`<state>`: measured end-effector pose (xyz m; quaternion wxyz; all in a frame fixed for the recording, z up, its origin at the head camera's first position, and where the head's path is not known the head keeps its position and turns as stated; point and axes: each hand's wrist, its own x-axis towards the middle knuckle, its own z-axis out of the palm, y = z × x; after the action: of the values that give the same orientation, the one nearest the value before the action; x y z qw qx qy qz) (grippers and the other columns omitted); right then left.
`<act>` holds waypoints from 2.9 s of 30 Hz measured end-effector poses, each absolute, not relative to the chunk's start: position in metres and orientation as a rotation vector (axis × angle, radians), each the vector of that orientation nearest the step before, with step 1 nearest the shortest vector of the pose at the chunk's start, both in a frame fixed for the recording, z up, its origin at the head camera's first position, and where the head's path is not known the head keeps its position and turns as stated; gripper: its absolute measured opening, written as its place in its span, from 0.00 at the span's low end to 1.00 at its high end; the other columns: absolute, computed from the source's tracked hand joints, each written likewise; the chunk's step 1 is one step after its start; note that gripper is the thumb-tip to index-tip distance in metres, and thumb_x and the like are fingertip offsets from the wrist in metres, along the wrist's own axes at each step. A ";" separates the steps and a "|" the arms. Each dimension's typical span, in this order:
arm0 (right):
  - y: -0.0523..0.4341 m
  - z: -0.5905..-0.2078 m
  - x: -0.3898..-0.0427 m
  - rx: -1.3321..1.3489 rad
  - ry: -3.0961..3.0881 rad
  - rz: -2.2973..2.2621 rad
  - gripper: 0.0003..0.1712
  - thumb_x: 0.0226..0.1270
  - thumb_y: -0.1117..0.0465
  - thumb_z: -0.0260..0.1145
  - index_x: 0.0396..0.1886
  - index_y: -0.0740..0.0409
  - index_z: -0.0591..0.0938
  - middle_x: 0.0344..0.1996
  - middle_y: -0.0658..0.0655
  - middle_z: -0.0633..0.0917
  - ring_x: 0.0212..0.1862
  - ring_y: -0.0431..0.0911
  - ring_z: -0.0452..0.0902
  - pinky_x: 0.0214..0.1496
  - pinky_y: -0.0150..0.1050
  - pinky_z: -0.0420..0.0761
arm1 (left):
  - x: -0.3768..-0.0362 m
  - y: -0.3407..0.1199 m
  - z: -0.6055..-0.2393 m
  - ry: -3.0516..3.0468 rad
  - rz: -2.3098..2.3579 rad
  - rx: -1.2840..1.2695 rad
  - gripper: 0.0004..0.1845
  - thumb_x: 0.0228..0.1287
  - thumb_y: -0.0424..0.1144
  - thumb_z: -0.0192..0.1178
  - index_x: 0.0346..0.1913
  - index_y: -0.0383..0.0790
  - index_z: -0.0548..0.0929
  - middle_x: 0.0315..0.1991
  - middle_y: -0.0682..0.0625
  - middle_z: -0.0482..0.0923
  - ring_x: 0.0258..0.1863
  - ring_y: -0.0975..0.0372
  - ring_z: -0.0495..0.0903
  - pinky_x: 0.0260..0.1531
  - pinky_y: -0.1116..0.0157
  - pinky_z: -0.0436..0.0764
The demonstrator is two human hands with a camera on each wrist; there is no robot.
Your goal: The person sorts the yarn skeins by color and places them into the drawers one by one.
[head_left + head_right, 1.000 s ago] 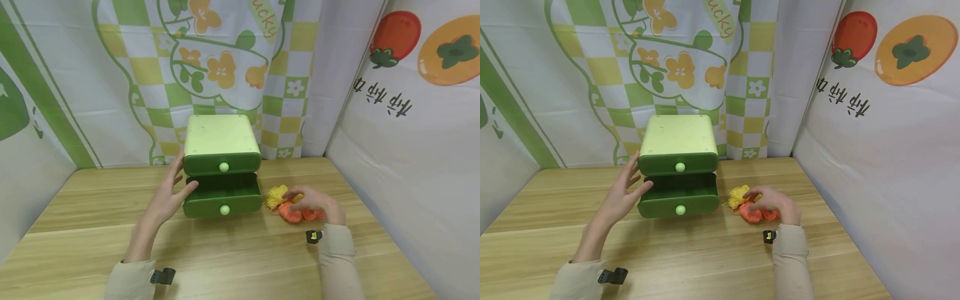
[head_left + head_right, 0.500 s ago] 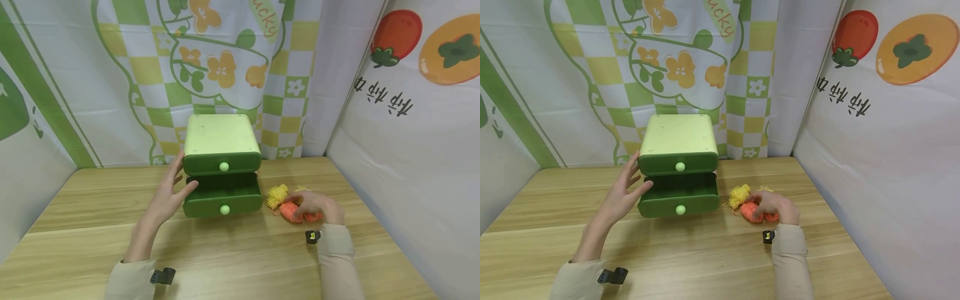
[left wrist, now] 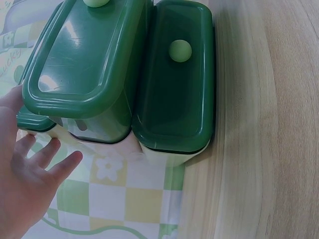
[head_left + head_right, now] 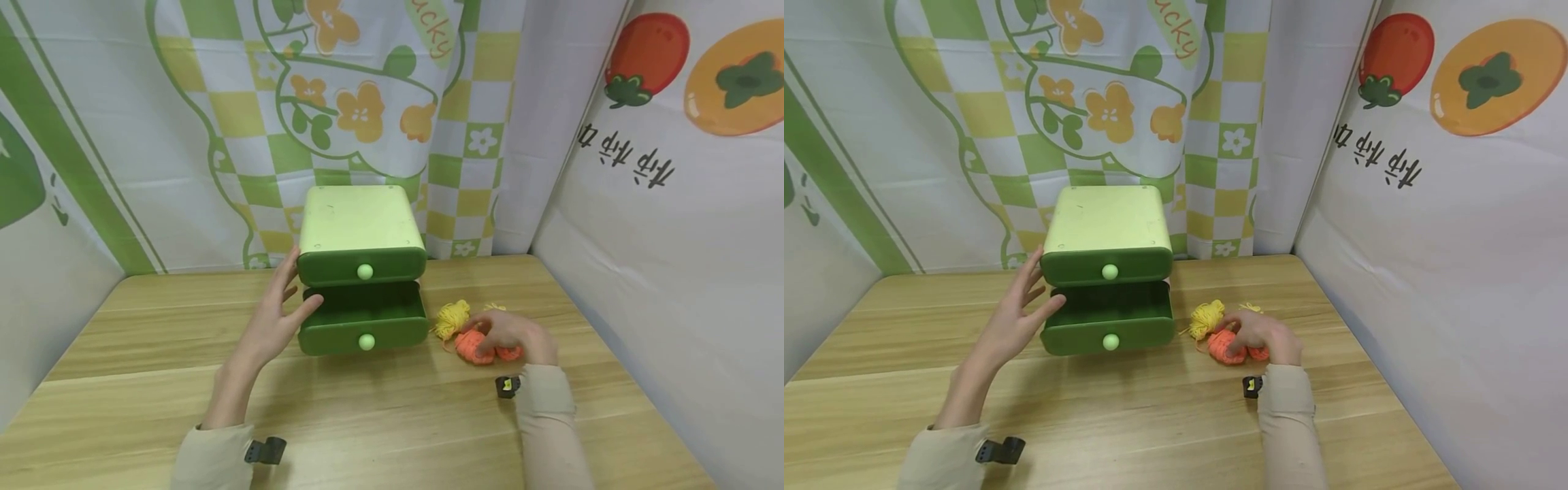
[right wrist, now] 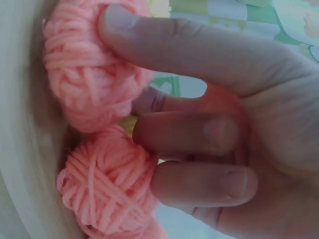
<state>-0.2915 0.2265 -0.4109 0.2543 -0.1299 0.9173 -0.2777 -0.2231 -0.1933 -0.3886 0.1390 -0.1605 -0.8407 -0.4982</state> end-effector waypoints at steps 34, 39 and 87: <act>0.224 -0.400 -0.290 -0.460 2.520 -0.807 0.26 0.54 0.63 0.73 0.55 0.48 0.81 0.51 0.61 0.78 0.46 0.50 0.76 0.43 0.41 0.80 | -0.221 -0.193 -0.388 -2.447 -1.451 -0.442 0.46 0.71 0.46 0.61 0.78 0.72 0.40 0.81 0.58 0.41 0.78 0.49 0.51 0.71 0.41 0.65; 0.225 -0.400 -0.290 -0.515 2.522 -0.841 0.25 0.54 0.63 0.73 0.54 0.48 0.82 0.50 0.60 0.80 0.50 0.51 0.76 0.48 0.43 0.80 | -0.222 -0.194 -0.388 -2.436 -1.462 -0.453 0.47 0.71 0.45 0.61 0.80 0.65 0.41 0.81 0.59 0.41 0.79 0.50 0.50 0.72 0.41 0.63; 0.208 -0.374 -0.282 -0.786 2.587 -1.133 0.24 0.62 0.62 0.70 0.58 0.49 0.80 0.51 0.58 0.81 0.33 0.47 0.80 0.38 0.38 0.81 | -0.221 -0.194 -0.388 -2.469 -1.455 -0.431 0.47 0.71 0.47 0.61 0.78 0.73 0.39 0.81 0.58 0.40 0.79 0.50 0.50 0.72 0.41 0.64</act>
<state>-0.2820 0.2081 -0.3741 0.1049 -0.2666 0.8776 -0.3845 -0.2207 -0.1935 -0.3879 0.1215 -0.1476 -0.8456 -0.4984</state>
